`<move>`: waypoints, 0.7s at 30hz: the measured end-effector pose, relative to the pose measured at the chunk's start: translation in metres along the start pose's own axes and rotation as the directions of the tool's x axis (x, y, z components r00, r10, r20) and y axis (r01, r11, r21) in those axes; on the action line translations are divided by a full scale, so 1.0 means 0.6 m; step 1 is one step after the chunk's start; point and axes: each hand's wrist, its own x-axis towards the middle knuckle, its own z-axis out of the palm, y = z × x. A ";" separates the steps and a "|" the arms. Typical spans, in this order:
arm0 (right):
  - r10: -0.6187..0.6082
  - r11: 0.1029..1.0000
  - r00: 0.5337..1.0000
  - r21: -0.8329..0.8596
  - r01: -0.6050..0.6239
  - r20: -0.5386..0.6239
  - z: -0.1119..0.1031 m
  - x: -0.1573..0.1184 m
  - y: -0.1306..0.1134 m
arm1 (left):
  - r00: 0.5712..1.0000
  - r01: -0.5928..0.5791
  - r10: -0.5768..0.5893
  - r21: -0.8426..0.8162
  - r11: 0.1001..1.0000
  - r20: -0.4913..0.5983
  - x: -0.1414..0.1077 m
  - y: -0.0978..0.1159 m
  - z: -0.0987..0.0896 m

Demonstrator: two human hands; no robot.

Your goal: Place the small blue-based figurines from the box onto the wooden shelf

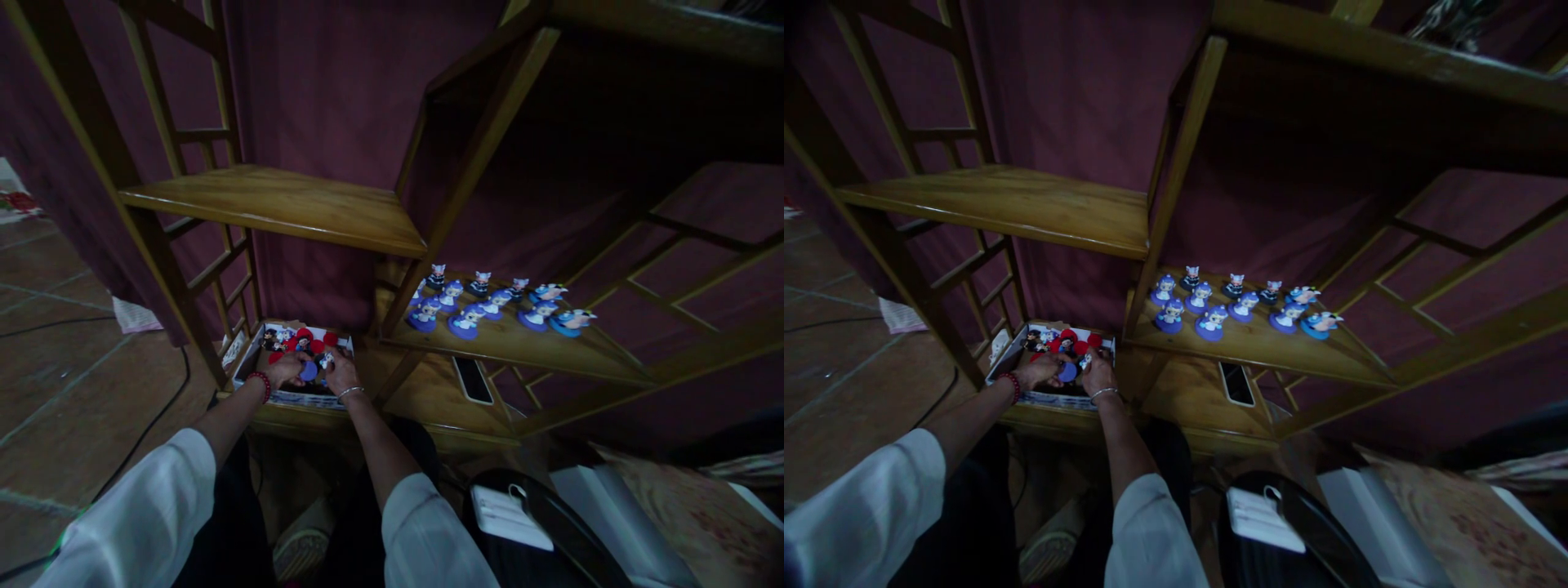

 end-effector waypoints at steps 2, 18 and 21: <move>0.000 1.000 1.000 0.010 0.000 0.001 -0.001 -0.001 0.000 | 1.000 0.009 -0.008 -0.017 1.000 0.020 -0.002 0.001 0.000; -0.029 1.000 1.000 -0.006 0.029 -0.004 0.004 0.001 0.003 | 0.998 -0.032 0.035 -0.063 0.998 0.057 -0.022 0.006 -0.002; -0.034 0.999 0.999 -0.010 0.034 -0.006 0.003 0.001 0.003 | 0.998 -0.037 0.040 -0.060 0.997 0.050 -0.028 0.010 -0.001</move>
